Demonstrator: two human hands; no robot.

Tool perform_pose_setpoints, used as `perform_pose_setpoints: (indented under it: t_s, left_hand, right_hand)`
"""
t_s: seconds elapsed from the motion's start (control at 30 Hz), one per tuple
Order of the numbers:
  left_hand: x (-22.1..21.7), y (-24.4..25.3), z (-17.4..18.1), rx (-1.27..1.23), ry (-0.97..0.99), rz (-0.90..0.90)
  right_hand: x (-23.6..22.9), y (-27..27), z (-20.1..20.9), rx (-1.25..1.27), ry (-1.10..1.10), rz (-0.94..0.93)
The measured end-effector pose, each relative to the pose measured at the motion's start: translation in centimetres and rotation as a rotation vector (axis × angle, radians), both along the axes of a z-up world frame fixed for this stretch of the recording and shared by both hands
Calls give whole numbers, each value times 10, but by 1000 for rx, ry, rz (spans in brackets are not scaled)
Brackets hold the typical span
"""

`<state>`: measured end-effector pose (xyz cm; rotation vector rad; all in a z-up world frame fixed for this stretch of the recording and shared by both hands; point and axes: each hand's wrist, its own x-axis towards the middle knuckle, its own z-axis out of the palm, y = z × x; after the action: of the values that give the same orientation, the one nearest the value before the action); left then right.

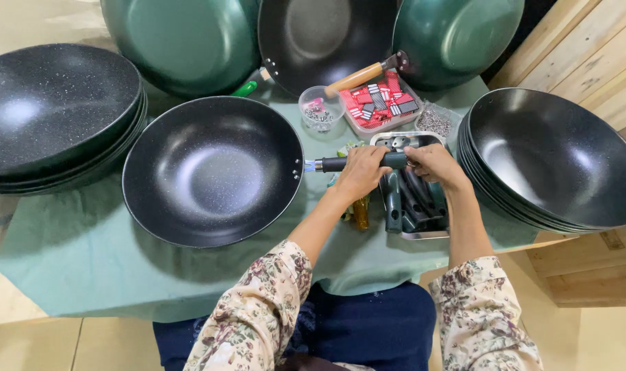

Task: Assembling handles onto frying pans and wiping them clean

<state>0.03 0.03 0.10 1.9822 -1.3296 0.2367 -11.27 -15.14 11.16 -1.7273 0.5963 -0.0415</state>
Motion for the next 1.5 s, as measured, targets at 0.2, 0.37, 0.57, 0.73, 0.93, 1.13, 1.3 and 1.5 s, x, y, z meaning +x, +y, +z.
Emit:
perform_pose_setpoints:
  t_s: [0.2,0.37,0.57,0.73,0.93,1.13,1.3,1.5]
  left_hand:
    - [5,-4,-3,-9,5,17]
    - [3,-3,-3,-3,1,19]
    - [-2,4,10,2,51,0]
    - [-1,2,8,-1,43,17]
    - [-1,4,12,-15,65,-4]
    - [-2,5,15,4,68,-7]
    - [-8,18,38,102,137,-24]
    - [-1,27,73,247,318,-87]
  right_hand:
    - [-11,-5,-30,-551,-360,-115]
    - [-34,5,-33,-807,-630,16]
    - [-30,-2,-34,-886,-669,98]
    - [-28,-4,-38,-925,-620,109]
    - [-23,-12,-53,-1066,-608,121]
    - [-28,-7,-40,-1121,-563,137]
    - [-30,-7,-23,-927,-459,182]
    - [-4,-13,3,-687,-384,109]
